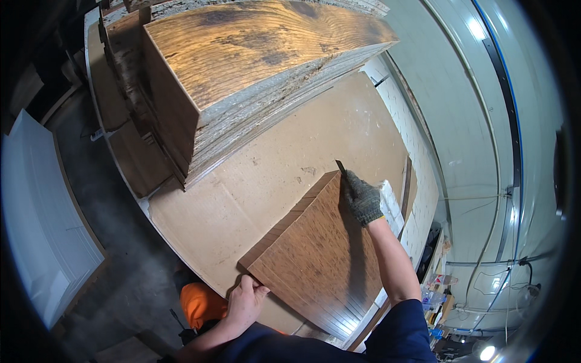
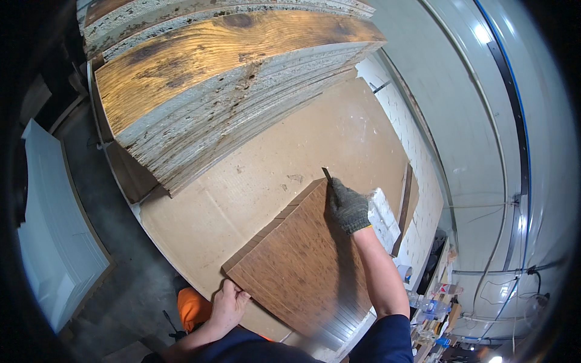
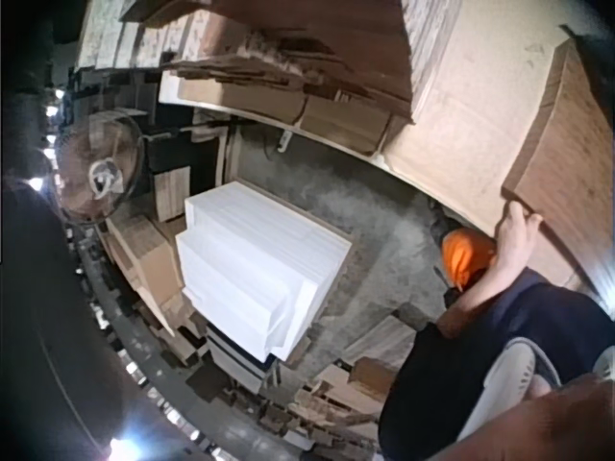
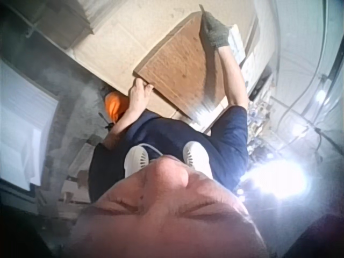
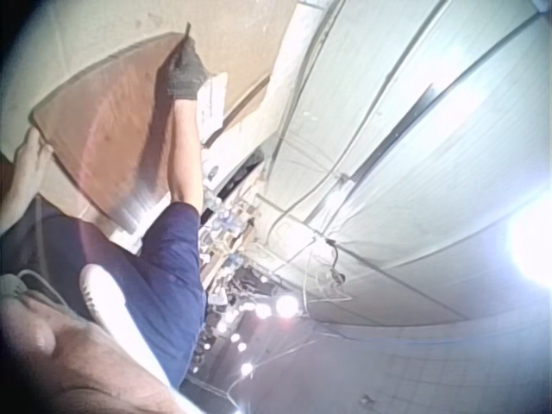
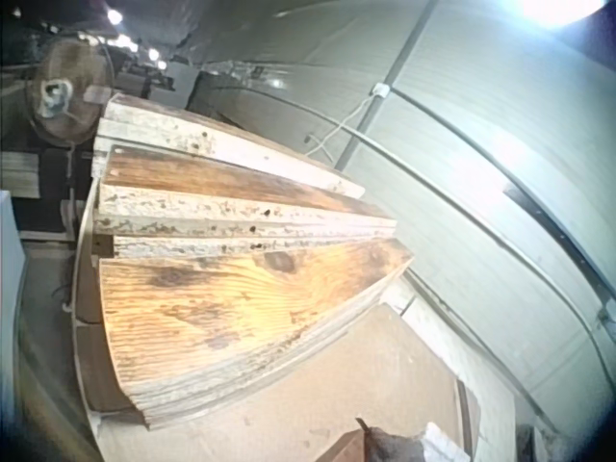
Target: The person picks up wood panels from a stack on the floor, places them on a workbench, and uses a small blade to trim the edges of a wood panel.
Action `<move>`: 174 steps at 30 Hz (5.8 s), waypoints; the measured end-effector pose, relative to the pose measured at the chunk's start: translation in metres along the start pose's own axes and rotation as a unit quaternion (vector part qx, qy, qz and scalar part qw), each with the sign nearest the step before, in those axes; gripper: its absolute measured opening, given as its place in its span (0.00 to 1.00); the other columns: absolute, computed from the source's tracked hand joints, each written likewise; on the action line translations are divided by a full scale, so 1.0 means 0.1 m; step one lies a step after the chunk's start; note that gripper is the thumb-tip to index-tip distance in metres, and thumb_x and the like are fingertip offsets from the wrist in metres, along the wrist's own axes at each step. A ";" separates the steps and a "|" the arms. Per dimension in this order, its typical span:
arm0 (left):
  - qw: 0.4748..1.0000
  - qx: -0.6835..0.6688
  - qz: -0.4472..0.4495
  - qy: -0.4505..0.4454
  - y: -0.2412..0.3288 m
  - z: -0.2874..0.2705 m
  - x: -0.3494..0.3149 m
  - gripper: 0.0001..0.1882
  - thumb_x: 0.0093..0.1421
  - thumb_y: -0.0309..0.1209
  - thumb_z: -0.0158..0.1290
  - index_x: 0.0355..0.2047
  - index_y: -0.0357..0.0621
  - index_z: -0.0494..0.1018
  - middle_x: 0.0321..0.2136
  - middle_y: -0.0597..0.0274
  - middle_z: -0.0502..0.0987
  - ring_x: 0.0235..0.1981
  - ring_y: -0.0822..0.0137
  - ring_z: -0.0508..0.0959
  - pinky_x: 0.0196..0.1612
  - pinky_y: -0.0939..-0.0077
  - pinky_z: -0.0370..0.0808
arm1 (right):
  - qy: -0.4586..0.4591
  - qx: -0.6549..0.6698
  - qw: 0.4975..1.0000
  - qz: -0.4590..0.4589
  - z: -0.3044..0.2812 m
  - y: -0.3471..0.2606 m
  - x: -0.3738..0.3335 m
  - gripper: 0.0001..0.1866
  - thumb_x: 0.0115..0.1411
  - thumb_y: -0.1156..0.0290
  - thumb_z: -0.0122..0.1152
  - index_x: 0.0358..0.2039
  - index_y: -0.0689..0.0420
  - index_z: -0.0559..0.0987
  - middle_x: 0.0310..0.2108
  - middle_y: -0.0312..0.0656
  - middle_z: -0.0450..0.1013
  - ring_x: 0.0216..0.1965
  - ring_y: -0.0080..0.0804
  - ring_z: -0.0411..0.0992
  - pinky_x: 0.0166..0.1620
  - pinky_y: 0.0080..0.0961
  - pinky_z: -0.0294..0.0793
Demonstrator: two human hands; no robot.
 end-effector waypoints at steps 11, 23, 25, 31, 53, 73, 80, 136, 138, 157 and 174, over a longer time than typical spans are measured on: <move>0.998 0.039 0.038 0.022 0.10 -0.05 -0.01 0.17 0.58 0.38 0.55 0.33 0.39 0.62 0.24 0.44 0.73 0.29 0.40 0.75 0.30 0.52 0.71 | -0.180 -0.084 0.978 -0.058 -0.41 -0.57 0.16 0.19 0.59 0.63 0.49 0.51 0.53 0.70 0.30 0.53 0.75 0.32 0.54 0.74 0.35 0.44 0.73; 0.999 0.031 0.043 -0.003 -0.03 0.01 -0.01 0.16 0.62 0.37 0.52 0.35 0.37 0.61 0.24 0.51 0.75 0.26 0.54 0.79 0.28 0.62 0.75 | -0.010 -0.001 1.000 -0.022 -0.07 -0.08 0.06 0.21 0.58 0.68 0.51 0.53 0.53 0.71 0.37 0.54 0.75 0.39 0.50 0.74 0.42 0.41 0.73; 1.000 0.002 0.018 -0.001 0.05 -0.03 0.00 0.18 0.59 0.40 0.54 0.34 0.38 0.62 0.25 0.44 0.74 0.29 0.40 0.75 0.29 0.50 0.70 | -0.006 -0.002 1.000 -0.006 0.00 -0.03 0.10 0.20 0.58 0.67 0.51 0.52 0.53 0.72 0.40 0.54 0.74 0.41 0.49 0.74 0.44 0.41 0.73; 1.000 -0.007 0.015 -0.003 0.01 -0.02 -0.01 0.18 0.59 0.41 0.53 0.34 0.38 0.62 0.24 0.44 0.73 0.28 0.39 0.74 0.29 0.50 0.70 | 0.040 0.020 0.999 -0.019 0.10 -0.02 0.14 0.18 0.61 0.61 0.46 0.51 0.52 0.71 0.33 0.57 0.75 0.33 0.56 0.74 0.37 0.49 0.71; 0.997 0.053 0.047 0.010 0.09 -0.04 0.01 0.18 0.60 0.41 0.53 0.34 0.38 0.62 0.24 0.48 0.74 0.27 0.47 0.77 0.30 0.59 0.73 | 0.086 0.011 0.994 -0.067 -0.12 -0.10 0.11 0.21 0.57 0.67 0.52 0.52 0.54 0.72 0.28 0.50 0.74 0.33 0.50 0.74 0.39 0.41 0.73; 0.996 0.064 0.065 0.005 0.18 -0.07 0.00 0.18 0.58 0.40 0.54 0.33 0.39 0.60 0.21 0.47 0.73 0.25 0.42 0.76 0.26 0.51 0.72 | -0.105 -0.124 0.978 -0.128 -0.44 -0.17 0.46 0.15 0.55 0.69 0.50 0.45 0.49 0.74 0.31 0.49 0.75 0.36 0.49 0.74 0.35 0.42 0.73; 0.995 0.073 0.072 0.009 0.17 -0.06 0.01 0.18 0.58 0.40 0.54 0.33 0.39 0.60 0.21 0.49 0.74 0.25 0.44 0.76 0.25 0.52 0.72 | -0.134 0.173 0.905 -0.365 -0.57 -1.28 -0.33 0.15 0.50 0.64 0.59 0.39 0.53 0.77 0.28 0.45 0.76 0.31 0.44 0.76 0.33 0.38 0.75; 0.998 0.046 0.026 0.015 0.06 -0.02 0.02 0.17 0.61 0.40 0.51 0.34 0.39 0.60 0.22 0.45 0.75 0.27 0.41 0.76 0.30 0.51 0.71 | 0.108 -0.047 0.983 0.141 0.06 0.01 -2.44 0.16 0.52 0.68 0.57 0.42 0.58 0.75 0.36 0.52 0.72 0.37 0.49 0.70 0.39 0.42 0.70; 0.999 0.032 0.008 0.004 0.04 0.00 0.04 0.16 0.61 0.38 0.51 0.34 0.39 0.60 0.22 0.45 0.76 0.27 0.42 0.77 0.30 0.51 0.72 | 0.131 -0.090 0.986 0.053 -0.02 -0.11 -2.35 0.19 0.52 0.65 0.57 0.44 0.59 0.75 0.42 0.54 0.69 0.43 0.53 0.67 0.45 0.44 0.68; 0.995 -0.043 -0.061 -0.060 0.11 -0.11 -0.02 0.17 0.61 0.39 0.45 0.41 0.36 0.67 0.36 0.54 0.74 0.39 0.62 0.74 0.39 0.65 0.73 | -0.387 0.270 0.762 -0.443 -0.73 -2.38 -0.93 0.10 0.57 0.62 0.50 0.34 0.51 0.77 0.38 0.38 0.74 0.41 0.33 0.72 0.44 0.31 0.71; 0.998 -0.032 0.048 -0.037 0.08 -0.10 0.07 0.14 0.66 0.35 0.45 0.35 0.35 0.59 0.25 0.50 0.74 0.28 0.64 0.80 0.32 0.73 0.78 | 0.144 0.446 0.863 -0.190 -0.49 -1.50 -2.10 0.18 0.49 0.67 0.64 0.41 0.59 0.76 0.39 0.49 0.74 0.43 0.48 0.73 0.45 0.37 0.73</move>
Point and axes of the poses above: each hand's wrist, its own x-axis towards the middle knuckle, its own z-axis out of the palm, y = z × x, the point moved 1 cm from there along x, towards the middle knuckle
